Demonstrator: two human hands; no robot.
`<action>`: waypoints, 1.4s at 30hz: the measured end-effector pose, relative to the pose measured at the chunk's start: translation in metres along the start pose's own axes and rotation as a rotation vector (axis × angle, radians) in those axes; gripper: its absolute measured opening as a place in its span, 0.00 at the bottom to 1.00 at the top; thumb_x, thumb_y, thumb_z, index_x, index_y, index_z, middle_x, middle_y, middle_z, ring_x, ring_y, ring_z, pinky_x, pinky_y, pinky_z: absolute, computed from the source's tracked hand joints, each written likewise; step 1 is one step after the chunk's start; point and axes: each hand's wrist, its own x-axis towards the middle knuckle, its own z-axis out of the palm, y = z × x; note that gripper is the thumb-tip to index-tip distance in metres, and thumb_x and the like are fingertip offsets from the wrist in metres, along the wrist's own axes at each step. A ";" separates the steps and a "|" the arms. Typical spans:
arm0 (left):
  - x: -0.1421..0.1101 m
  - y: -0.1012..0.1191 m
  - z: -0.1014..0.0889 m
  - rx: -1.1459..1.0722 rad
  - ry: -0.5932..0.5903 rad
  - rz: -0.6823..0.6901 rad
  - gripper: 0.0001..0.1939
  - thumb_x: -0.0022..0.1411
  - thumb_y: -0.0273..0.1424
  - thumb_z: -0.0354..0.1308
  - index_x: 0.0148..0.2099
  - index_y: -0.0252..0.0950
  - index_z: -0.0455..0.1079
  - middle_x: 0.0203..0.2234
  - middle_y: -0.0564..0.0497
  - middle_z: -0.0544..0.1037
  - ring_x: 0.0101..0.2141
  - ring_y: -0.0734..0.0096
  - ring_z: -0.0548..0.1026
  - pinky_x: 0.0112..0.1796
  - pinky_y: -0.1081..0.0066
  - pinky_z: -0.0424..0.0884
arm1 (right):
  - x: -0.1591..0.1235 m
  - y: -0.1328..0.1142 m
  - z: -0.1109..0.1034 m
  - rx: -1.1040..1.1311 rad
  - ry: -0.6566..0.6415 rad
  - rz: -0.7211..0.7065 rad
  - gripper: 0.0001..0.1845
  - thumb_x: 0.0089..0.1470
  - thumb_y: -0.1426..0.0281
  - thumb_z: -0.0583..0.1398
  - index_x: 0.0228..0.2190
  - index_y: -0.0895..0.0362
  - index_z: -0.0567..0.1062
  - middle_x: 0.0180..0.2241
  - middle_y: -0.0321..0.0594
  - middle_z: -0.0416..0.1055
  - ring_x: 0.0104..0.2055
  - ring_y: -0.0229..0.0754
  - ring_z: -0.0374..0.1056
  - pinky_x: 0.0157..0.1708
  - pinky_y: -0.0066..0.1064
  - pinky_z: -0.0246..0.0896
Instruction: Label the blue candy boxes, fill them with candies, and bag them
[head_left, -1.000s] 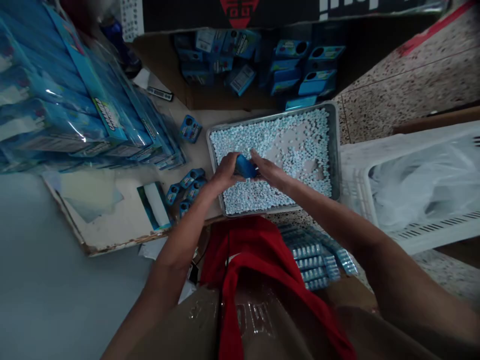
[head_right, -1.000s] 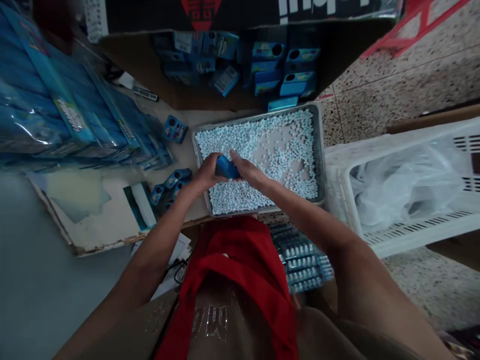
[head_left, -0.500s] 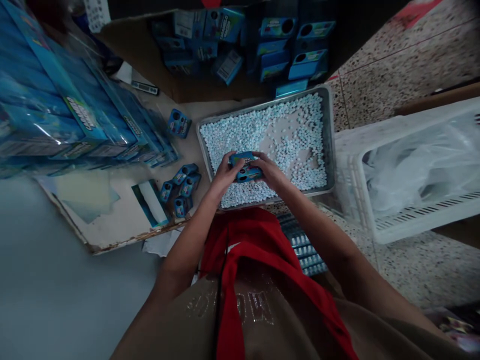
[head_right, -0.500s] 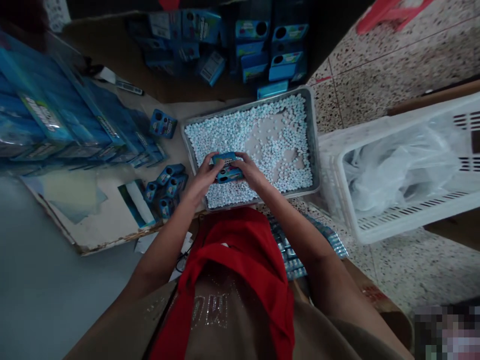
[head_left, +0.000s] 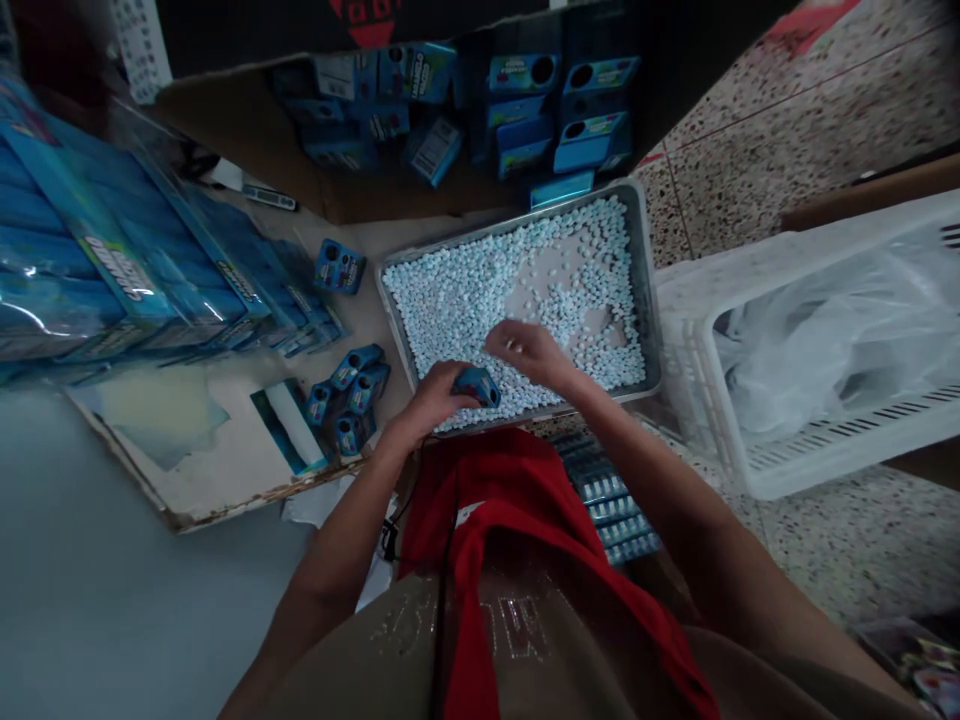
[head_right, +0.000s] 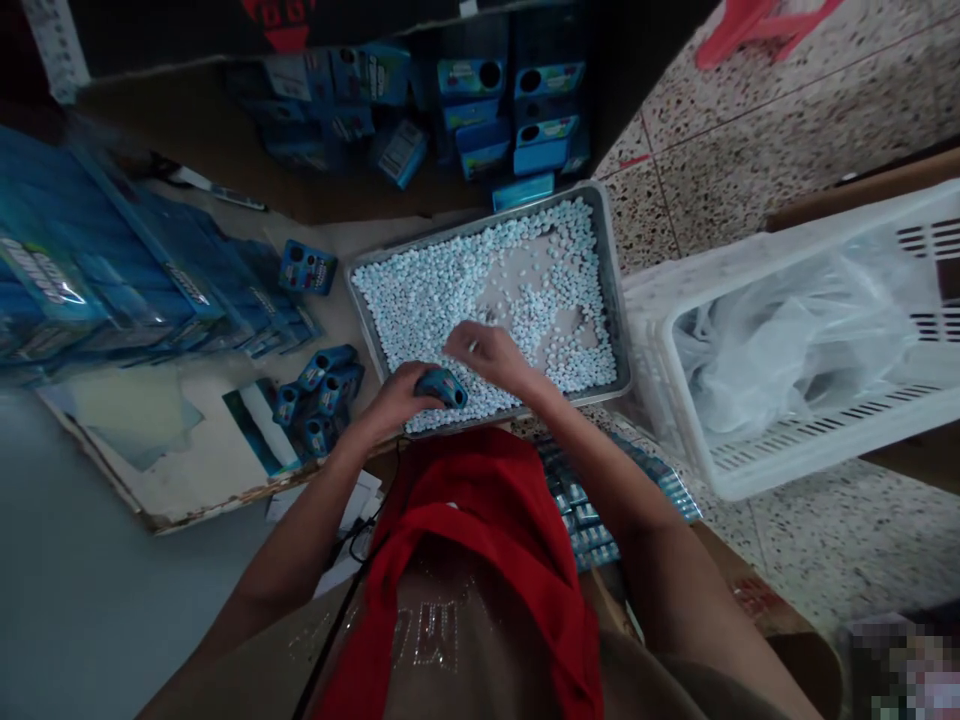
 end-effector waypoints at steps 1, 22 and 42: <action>0.003 -0.007 0.000 -0.046 0.114 -0.027 0.31 0.50 0.32 0.79 0.56 0.39 0.76 0.43 0.47 0.84 0.46 0.54 0.83 0.49 0.60 0.79 | 0.015 0.004 -0.011 -0.007 0.054 -0.035 0.14 0.67 0.53 0.63 0.40 0.50 0.79 0.45 0.45 0.80 0.53 0.55 0.73 0.57 0.49 0.68; 0.134 0.026 0.141 -1.053 1.203 -0.149 0.33 0.70 0.60 0.61 0.64 0.44 0.65 0.62 0.44 0.76 0.63 0.58 0.77 0.65 0.57 0.75 | 0.078 0.093 0.039 0.112 0.554 -0.121 0.27 0.73 0.46 0.52 0.49 0.51 0.81 0.52 0.48 0.81 0.57 0.52 0.75 0.63 0.50 0.71; 0.048 0.027 0.023 -0.079 0.647 0.241 0.19 0.66 0.27 0.70 0.56 0.45 0.74 0.50 0.49 0.83 0.53 0.58 0.82 0.54 0.63 0.78 | 0.037 -0.033 -0.002 1.448 0.340 0.017 0.12 0.64 0.60 0.62 0.28 0.48 0.75 0.29 0.34 0.75 0.31 0.43 0.70 0.39 0.40 0.74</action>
